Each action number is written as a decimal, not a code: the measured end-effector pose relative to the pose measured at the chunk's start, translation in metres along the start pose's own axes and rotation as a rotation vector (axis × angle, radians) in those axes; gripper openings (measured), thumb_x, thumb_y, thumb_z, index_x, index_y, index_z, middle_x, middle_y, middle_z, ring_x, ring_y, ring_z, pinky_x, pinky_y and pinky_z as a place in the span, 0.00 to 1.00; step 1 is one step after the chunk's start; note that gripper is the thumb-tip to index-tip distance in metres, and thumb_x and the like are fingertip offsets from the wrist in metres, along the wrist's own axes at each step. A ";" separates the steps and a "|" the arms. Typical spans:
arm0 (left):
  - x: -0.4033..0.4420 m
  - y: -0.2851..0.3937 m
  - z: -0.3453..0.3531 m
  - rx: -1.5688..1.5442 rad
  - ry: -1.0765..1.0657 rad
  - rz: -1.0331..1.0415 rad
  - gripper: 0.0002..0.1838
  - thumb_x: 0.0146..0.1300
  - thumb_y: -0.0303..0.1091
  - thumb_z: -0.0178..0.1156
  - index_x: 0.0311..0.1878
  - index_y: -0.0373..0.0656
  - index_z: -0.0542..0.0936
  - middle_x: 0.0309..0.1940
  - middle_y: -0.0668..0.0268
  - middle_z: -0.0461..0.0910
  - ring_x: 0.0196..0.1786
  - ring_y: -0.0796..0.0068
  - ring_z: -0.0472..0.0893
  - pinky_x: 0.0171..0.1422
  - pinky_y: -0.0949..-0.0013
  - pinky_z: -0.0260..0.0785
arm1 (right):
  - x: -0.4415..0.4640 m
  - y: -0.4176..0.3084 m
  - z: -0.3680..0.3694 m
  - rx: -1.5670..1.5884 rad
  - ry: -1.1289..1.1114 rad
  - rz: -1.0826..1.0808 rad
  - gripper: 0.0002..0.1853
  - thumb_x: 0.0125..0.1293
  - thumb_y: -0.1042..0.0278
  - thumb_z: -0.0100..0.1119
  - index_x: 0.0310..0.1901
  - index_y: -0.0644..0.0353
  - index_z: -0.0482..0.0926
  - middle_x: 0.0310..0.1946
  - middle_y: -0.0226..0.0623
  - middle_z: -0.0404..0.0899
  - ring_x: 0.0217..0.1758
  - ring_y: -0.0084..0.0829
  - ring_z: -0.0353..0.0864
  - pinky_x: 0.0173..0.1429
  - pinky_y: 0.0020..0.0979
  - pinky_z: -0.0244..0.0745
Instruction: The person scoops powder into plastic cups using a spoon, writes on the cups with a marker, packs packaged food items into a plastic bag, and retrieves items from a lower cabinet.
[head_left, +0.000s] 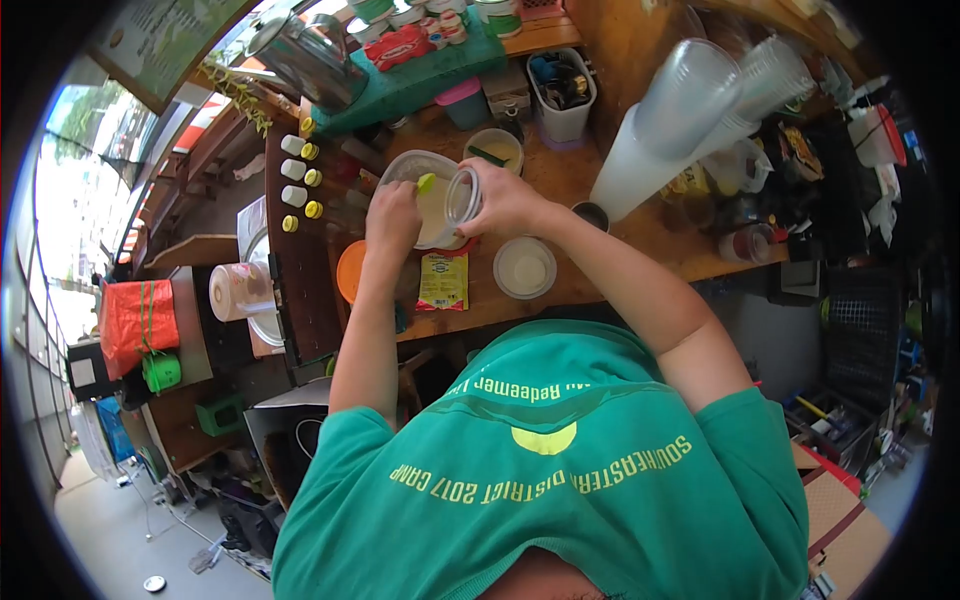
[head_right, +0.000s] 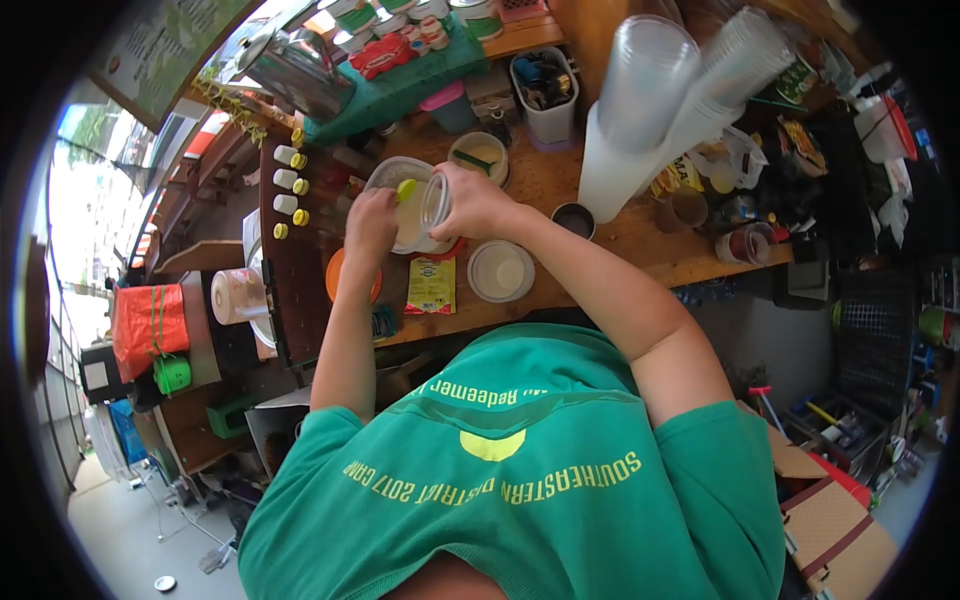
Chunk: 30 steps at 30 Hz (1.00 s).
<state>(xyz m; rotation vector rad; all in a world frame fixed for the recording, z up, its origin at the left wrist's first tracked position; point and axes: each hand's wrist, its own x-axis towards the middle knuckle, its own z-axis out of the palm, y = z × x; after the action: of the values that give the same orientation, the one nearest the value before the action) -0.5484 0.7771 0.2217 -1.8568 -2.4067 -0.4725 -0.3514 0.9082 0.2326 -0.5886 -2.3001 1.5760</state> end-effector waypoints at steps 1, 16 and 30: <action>0.011 -0.007 0.017 0.083 -0.146 -0.073 0.10 0.62 0.27 0.57 0.44 0.40 0.85 0.40 0.51 0.84 0.47 0.49 0.83 0.51 0.52 0.76 | -0.003 -0.001 -0.001 -0.010 -0.014 0.037 0.48 0.37 0.58 0.82 0.63 0.67 0.69 0.54 0.52 0.80 0.60 0.46 0.81 0.64 0.37 0.75; 0.023 -0.031 0.041 -0.871 -0.440 -0.798 0.10 0.65 0.24 0.61 0.44 0.30 0.87 0.26 0.62 0.80 0.23 0.73 0.76 0.25 0.69 0.66 | -0.016 0.006 0.005 -0.173 0.081 0.114 0.50 0.40 0.57 0.81 0.65 0.68 0.67 0.53 0.52 0.81 0.57 0.45 0.83 0.63 0.37 0.77; -0.034 0.072 -0.062 -0.256 0.197 0.260 0.11 0.67 0.23 0.60 0.51 0.34 0.83 0.33 0.57 0.81 0.35 0.55 0.79 0.43 0.59 0.72 | -0.012 -0.019 0.002 0.054 0.067 -0.120 0.50 0.38 0.58 0.81 0.64 0.67 0.67 0.54 0.49 0.79 0.60 0.42 0.80 0.65 0.35 0.75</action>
<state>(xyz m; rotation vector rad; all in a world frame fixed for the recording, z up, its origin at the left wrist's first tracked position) -0.4789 0.7444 0.2869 -2.0701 -2.0221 -0.9262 -0.3448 0.8943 0.2491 -0.4736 -2.1940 1.5333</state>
